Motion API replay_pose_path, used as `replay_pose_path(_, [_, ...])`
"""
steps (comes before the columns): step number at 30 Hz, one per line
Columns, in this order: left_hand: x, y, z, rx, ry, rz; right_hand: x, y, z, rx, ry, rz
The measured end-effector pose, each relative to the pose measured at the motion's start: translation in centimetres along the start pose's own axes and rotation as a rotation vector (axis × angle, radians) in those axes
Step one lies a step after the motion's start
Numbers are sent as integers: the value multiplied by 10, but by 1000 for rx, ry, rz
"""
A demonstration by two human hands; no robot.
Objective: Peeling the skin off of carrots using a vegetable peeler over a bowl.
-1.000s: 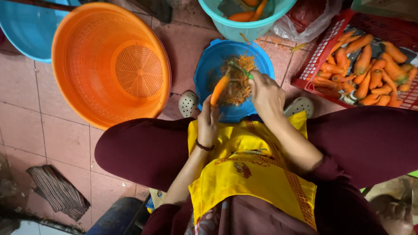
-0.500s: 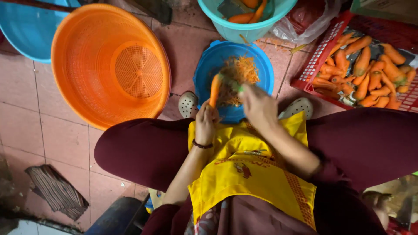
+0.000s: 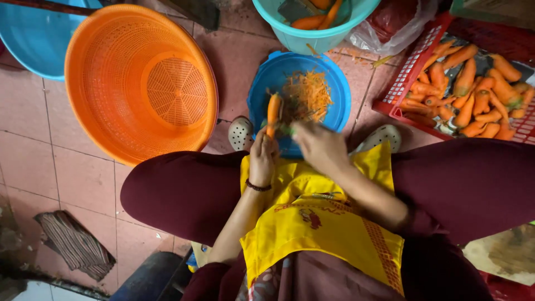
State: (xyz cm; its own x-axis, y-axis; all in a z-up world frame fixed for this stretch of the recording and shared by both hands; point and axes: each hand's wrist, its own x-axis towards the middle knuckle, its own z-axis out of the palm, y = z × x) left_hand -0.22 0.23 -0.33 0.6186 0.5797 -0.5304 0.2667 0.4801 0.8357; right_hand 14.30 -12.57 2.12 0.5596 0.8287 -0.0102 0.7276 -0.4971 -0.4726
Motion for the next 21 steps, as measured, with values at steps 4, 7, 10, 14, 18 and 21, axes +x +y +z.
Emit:
replay_pose_path(4, [-2,-16,-5,124,-6,41,8,16,33,32,-10,42])
replay_pose_path(7, [-4,-5,5,55,-20,-18,26,34,12,-50,97,93])
replay_pose_path(10, [-2,2,9,129,-34,56,28,26,-13,-73,47,219])
replay_pose_path(14, [2,-9,1,279,7,89,7,-6,-3,-7,-32,66])
replay_pose_path(18, [-2,-9,3,391,-8,113,13,11,16,-48,46,59])
replay_pose_path(21, [-6,6,11,279,-81,58,32,35,-7,-29,-12,240])
